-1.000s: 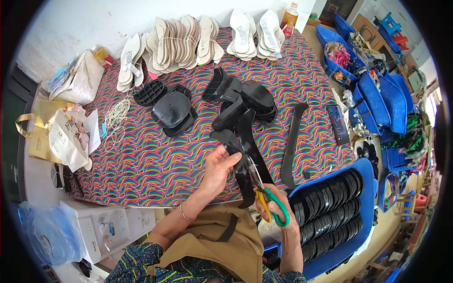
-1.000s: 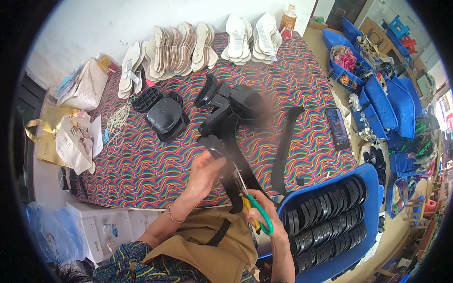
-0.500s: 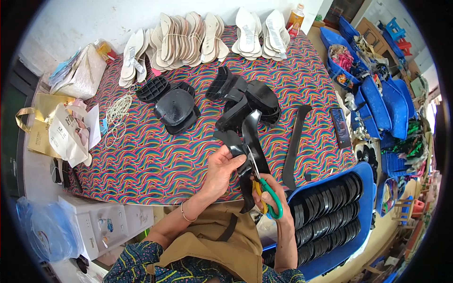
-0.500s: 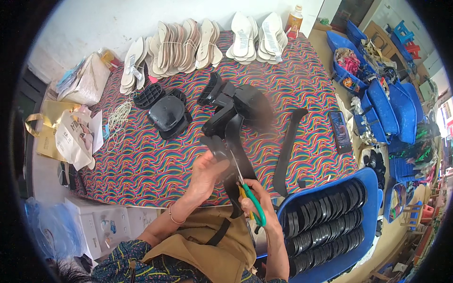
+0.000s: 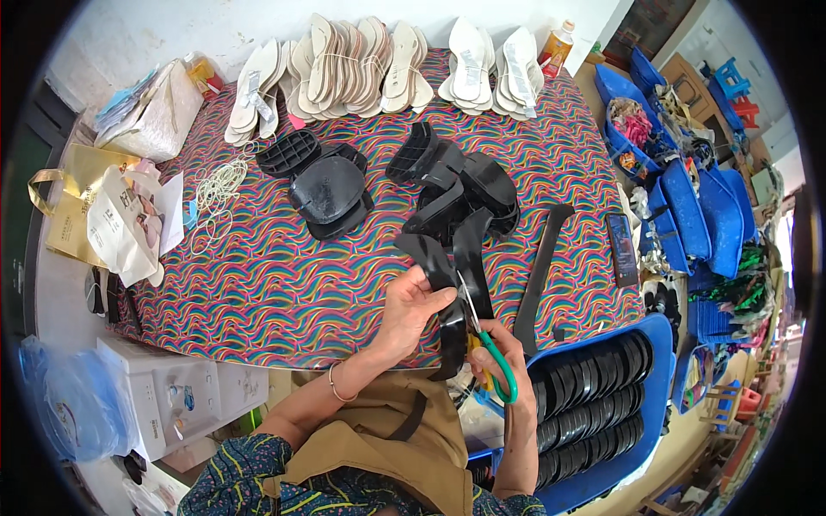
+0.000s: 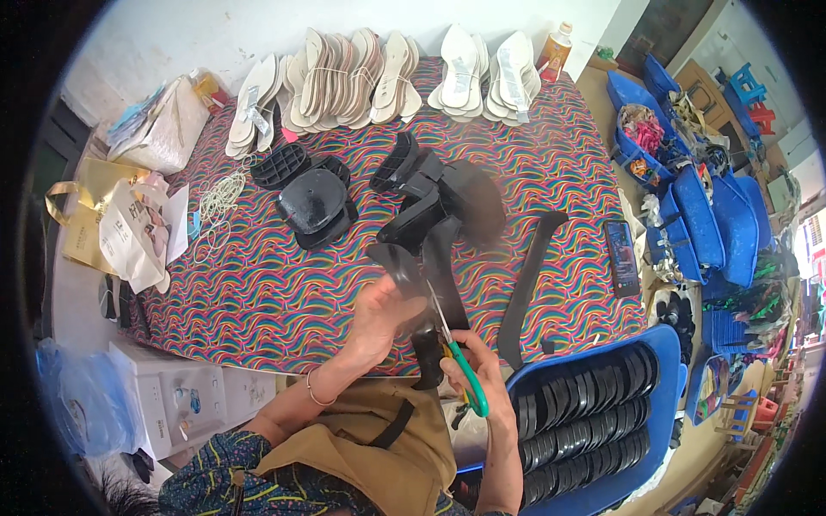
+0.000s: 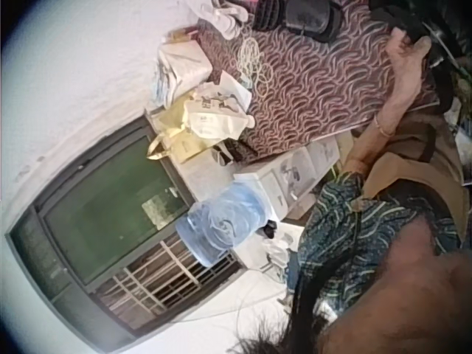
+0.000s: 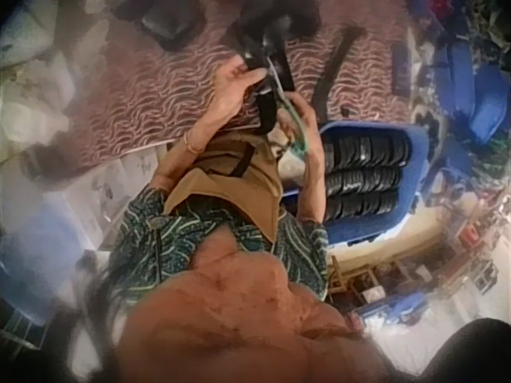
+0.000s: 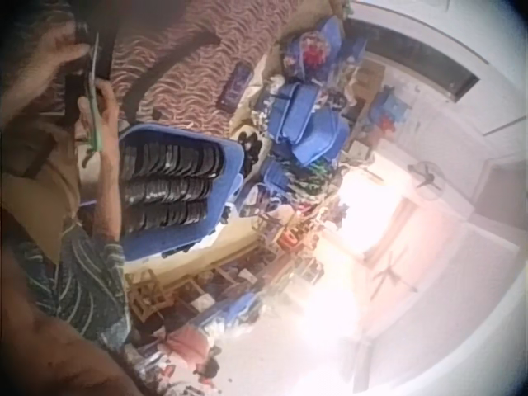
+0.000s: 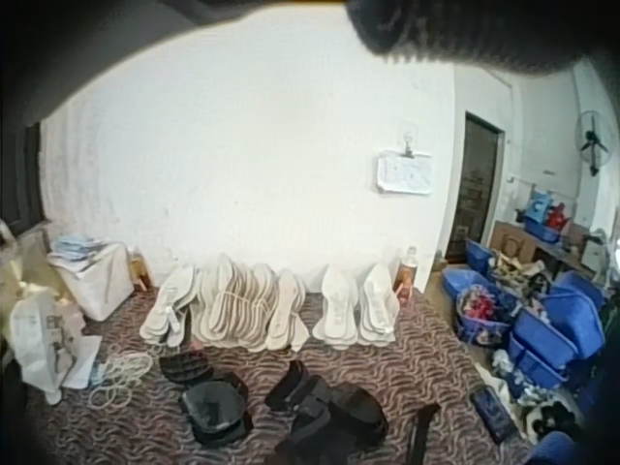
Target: The person assembles black plastic shoe components by hand, fitting a strap into a sole piece. They then use a pair of scissors to trim the excess length of the strap. The workspace contains stacks of white shoe insoles and blue bins filled with black plastic parts.
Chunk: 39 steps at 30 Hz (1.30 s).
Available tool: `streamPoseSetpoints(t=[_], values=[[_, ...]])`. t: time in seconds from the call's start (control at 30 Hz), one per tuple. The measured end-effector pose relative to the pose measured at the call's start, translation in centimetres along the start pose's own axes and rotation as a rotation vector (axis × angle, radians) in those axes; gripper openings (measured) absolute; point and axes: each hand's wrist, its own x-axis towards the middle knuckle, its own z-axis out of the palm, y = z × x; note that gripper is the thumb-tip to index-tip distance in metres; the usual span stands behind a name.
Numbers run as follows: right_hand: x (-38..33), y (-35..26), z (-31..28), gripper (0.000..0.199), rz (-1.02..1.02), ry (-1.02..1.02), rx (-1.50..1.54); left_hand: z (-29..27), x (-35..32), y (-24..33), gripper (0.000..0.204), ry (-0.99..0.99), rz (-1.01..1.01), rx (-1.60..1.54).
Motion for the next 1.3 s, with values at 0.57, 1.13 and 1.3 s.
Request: streamPoseSetpoints(t=[0.57, 1.13, 1.3], values=[[-0.3, -0.8, -0.8, 0.033, 0.058, -0.023, -0.008, 0.6, -0.4, 1.0, 0.031, -0.015, -0.034, 0.038], [1.3, -1.0, -1.5, 0.027, 0.056, -0.037, -0.070, -0.4, 0.2, 0.1, 0.036, -0.051, -0.003, 0.052], [1.8, -0.4, -1.1, 0.026, -0.002, -0.001, -0.105, 0.9, 0.1, 0.9, 0.036, -0.033, 0.007, -0.005]])
